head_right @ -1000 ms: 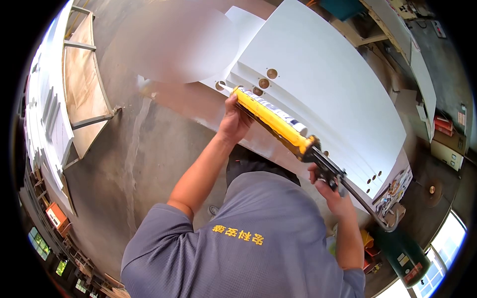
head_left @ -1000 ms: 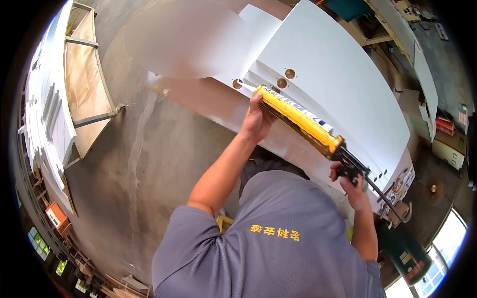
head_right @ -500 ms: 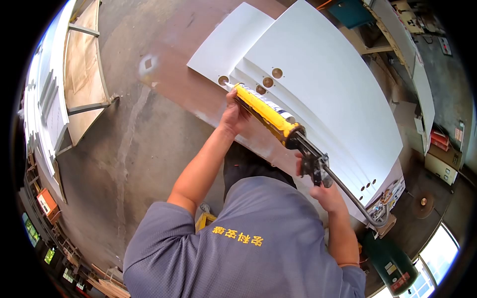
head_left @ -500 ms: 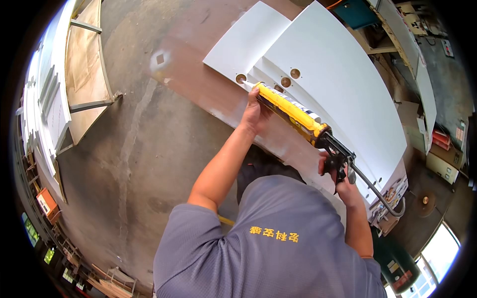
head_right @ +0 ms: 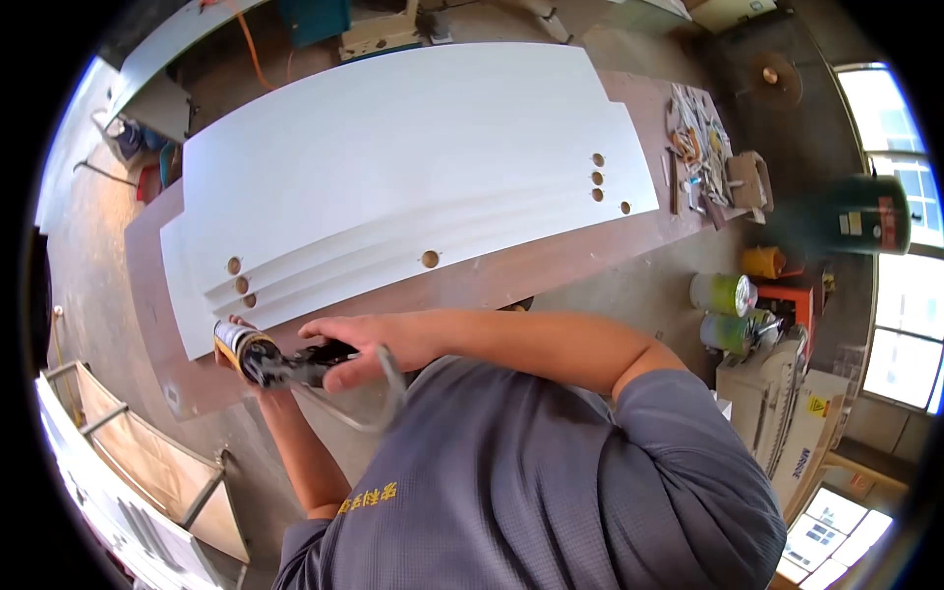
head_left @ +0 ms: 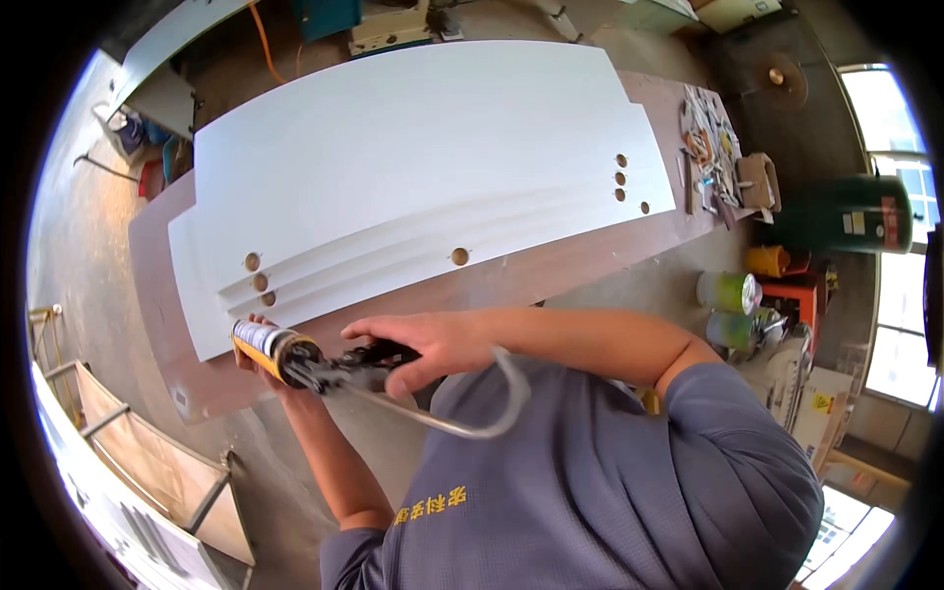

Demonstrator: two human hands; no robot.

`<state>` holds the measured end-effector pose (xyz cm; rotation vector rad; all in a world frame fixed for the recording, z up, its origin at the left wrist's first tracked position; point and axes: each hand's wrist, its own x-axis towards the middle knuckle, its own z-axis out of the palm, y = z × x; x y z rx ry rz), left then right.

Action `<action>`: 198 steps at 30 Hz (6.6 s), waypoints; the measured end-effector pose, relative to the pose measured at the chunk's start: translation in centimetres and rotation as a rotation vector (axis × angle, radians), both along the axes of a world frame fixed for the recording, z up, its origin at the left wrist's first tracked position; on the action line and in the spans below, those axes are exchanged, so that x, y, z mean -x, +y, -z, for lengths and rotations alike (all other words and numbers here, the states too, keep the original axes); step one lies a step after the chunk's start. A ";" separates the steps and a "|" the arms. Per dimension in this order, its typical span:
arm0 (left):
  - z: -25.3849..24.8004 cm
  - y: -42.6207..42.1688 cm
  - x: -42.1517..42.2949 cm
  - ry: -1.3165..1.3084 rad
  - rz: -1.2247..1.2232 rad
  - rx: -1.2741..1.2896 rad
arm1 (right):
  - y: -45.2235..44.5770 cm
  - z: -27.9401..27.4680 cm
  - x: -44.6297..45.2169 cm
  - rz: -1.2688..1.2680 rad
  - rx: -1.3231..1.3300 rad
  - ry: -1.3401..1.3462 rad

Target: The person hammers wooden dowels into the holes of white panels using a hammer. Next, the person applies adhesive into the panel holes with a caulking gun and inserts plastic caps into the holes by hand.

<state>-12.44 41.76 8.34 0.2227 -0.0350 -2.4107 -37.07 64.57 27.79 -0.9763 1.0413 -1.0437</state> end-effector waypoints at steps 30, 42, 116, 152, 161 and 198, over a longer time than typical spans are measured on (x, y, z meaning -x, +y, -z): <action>-4.0 53.0 53.6 -0.436 0.950 -0.088 | 54.7 -4.4 21.9 1.343 -0.430 -0.217; -9.8 50.6 45.0 -0.150 1.115 -0.021 | 62.2 -7.0 23.5 1.260 -0.668 -0.192; -6.2 44.1 64.7 -1.858 1.034 2.327 | 73.0 -0.7 24.4 1.826 -0.013 -0.660; -10.7 46.1 37.7 -1.018 1.075 0.993 | 63.2 -5.4 31.2 1.151 -0.202 -0.351; -7.9 54.2 53.8 -0.417 0.903 -0.023 | 59.0 -8.7 28.7 0.936 -0.402 0.182; -5.6 52.4 53.2 -0.527 0.945 -0.087 | 55.1 -7.7 27.9 1.004 -0.474 0.285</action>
